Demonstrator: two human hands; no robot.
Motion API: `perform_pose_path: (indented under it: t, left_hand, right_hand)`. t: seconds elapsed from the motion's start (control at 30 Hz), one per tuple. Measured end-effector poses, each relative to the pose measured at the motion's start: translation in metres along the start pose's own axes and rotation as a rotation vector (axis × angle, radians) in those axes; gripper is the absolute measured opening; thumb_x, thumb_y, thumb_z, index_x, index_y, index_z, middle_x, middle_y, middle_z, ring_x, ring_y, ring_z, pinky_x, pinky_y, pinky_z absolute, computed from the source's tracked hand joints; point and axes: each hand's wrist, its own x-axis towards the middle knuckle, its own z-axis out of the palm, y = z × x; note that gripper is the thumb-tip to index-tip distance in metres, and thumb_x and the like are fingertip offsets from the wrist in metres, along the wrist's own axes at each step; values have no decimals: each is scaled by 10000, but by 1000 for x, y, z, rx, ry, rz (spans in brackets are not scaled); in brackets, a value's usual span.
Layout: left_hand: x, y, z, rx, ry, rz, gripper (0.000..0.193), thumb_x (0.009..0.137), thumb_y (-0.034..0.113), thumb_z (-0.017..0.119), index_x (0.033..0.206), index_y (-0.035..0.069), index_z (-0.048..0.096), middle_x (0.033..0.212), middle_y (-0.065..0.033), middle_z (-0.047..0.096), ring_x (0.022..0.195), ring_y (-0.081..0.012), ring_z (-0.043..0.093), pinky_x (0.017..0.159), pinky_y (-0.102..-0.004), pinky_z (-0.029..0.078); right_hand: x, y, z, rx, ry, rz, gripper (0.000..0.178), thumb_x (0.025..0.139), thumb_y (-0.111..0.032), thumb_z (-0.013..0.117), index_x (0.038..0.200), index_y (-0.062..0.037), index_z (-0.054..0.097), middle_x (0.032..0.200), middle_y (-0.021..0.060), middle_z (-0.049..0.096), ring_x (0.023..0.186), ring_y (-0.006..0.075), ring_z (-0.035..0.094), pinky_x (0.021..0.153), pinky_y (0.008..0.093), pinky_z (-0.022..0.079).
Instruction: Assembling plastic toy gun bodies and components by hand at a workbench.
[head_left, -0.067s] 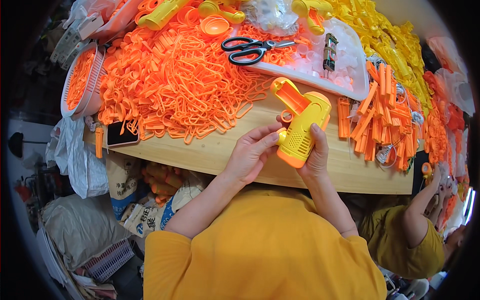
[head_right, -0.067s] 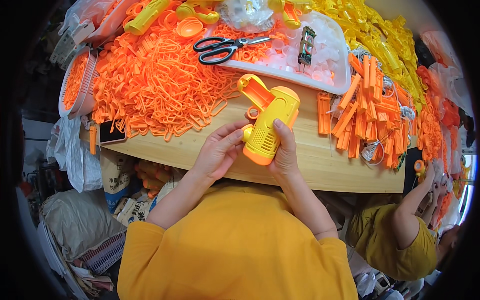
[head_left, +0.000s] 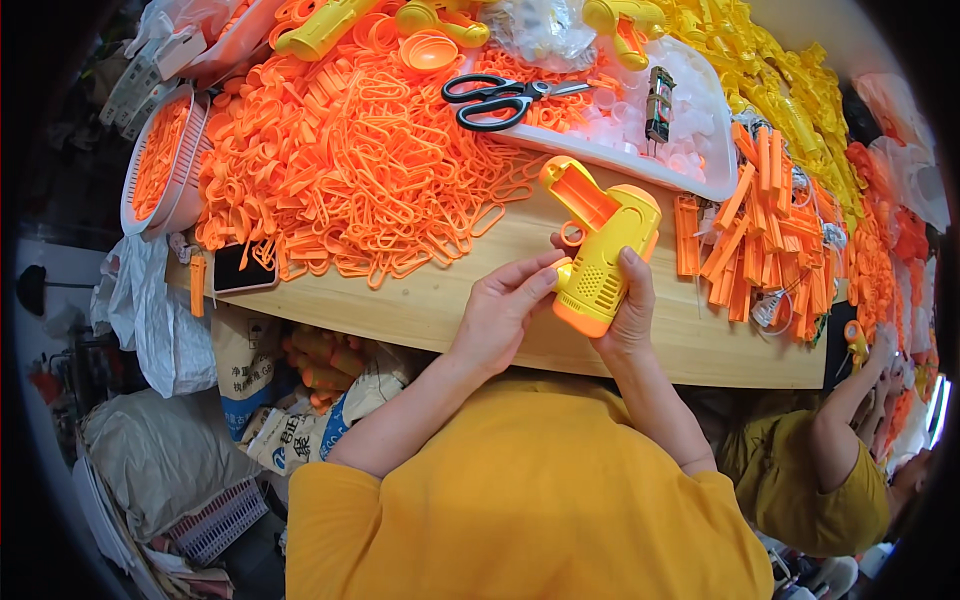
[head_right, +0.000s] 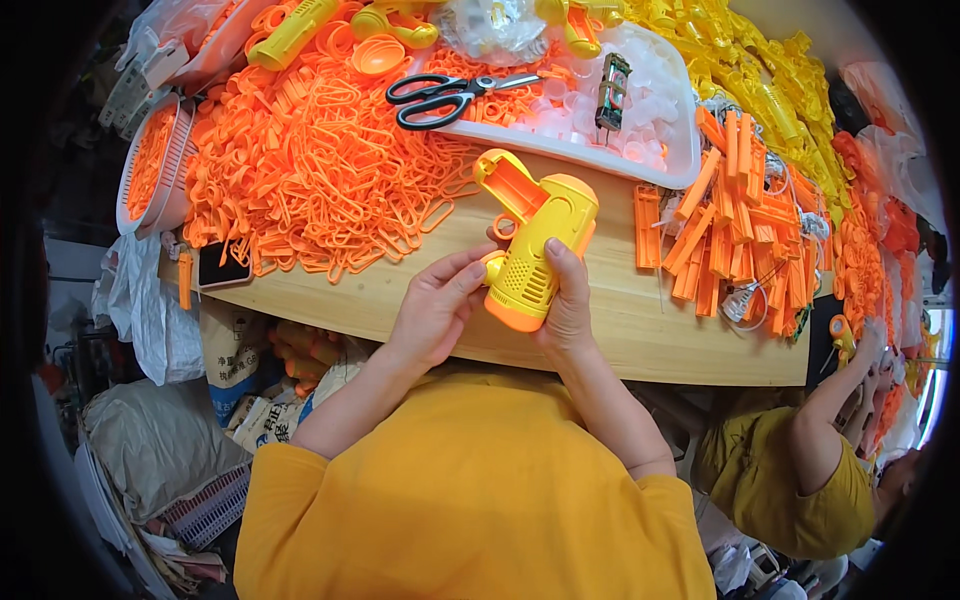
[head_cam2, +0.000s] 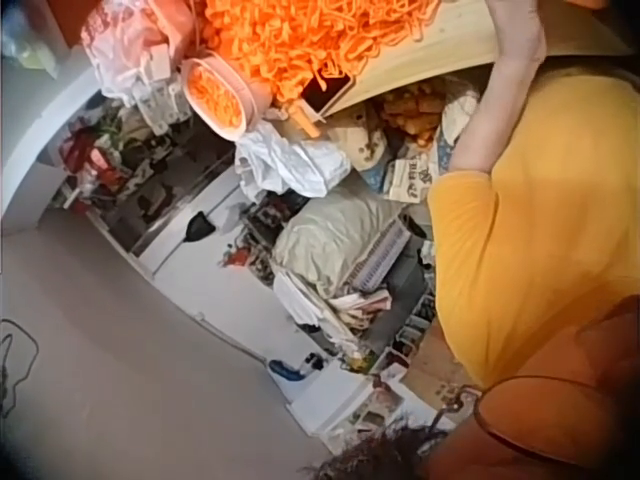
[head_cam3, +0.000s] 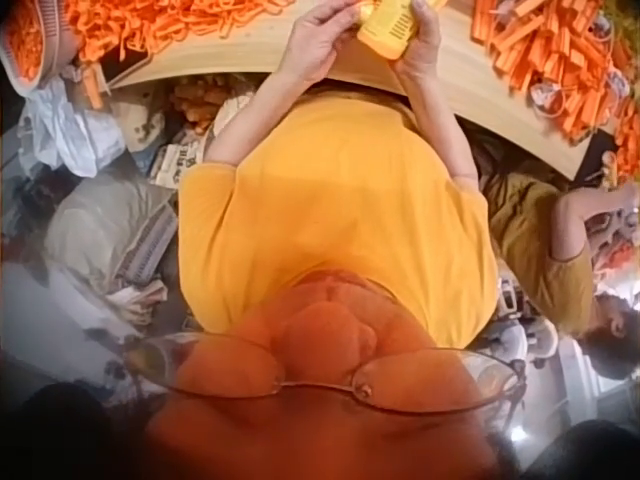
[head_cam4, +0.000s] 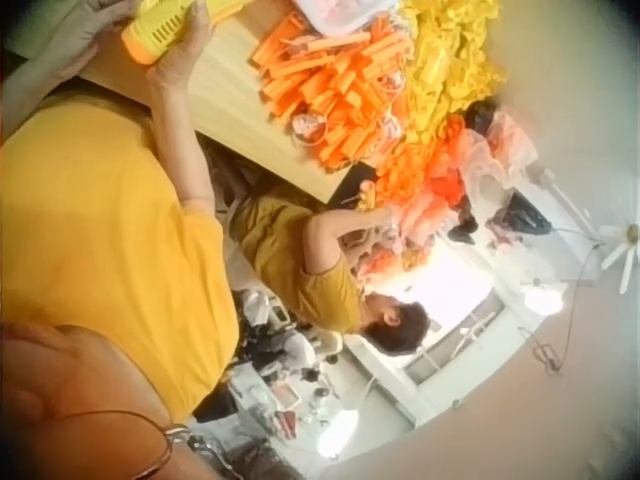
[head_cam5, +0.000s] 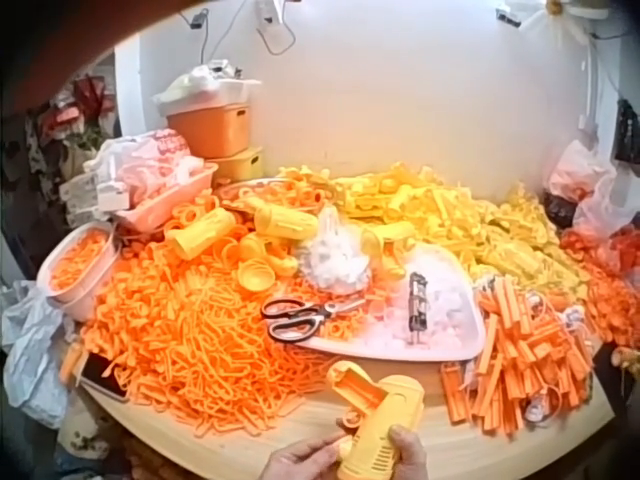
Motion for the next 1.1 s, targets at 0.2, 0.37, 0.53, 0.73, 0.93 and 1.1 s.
perform_pose_path:
  t: [0.2, 0.37, 0.53, 0.73, 0.93, 1.1]
  left_hand:
    - [-17, -12, 17, 346, -87, 357, 601, 860, 49, 642, 1362, -6, 317, 1286, -126, 462, 1174, -186, 479, 1019, -329, 386]
    - [-14, -18, 14, 469, -168, 443, 727, 832, 74, 686, 1381, 18, 214, 1309, -123, 393, 1246, -208, 403, 1064, -363, 325]
    - [-18, -34, 11, 387, -147, 488, 705, 849, 73, 653, 1389, 10, 204, 1367, -144, 351, 1279, -246, 380, 1078, -376, 303]
    - [0, -10, -3, 636, -201, 464, 612, 856, 148, 672, 1351, 19, 337, 1322, -107, 429, 1220, -217, 447, 1008, -349, 389]
    - [19, 52, -39, 1521, 220, 670, 212, 799, 190, 696, 968, 65, 668, 830, -88, 610, 673, -231, 623, 572, -341, 497]
    - [30, 52, -49, 1912, 302, 723, 102, 764, 176, 703, 824, 100, 672, 694, -71, 549, 615, -262, 606, 522, -361, 480]
  right_hand:
    - [2, 6, 9, -5, 114, -49, 619, 835, -388, 575, 1279, 7, 402, 1120, 158, 572, 1061, 272, 583, 900, 414, 502]
    - [3, 12, 6, -42, 106, -74, 600, 839, -385, 574, 1264, 6, 413, 1090, 146, 574, 1044, 262, 588, 890, 406, 505]
    - [-1, 19, -2, -113, 104, -154, 539, 850, -375, 562, 1220, -1, 446, 1055, 134, 575, 986, 248, 597, 875, 392, 506]
    - [9, 16, -10, -84, 217, -77, 511, 856, -370, 552, 1204, -9, 453, 1059, 147, 575, 959, 256, 605, 822, 395, 523]
    - [21, -19, -23, -174, -34, 264, 523, 813, -292, 597, 1226, -7, 449, 1059, 161, 587, 926, 253, 615, 783, 388, 534]
    - [25, -33, -29, -718, -90, 353, 531, 740, -147, 636, 1215, -15, 439, 1034, 96, 567, 932, 177, 585, 828, 315, 499]
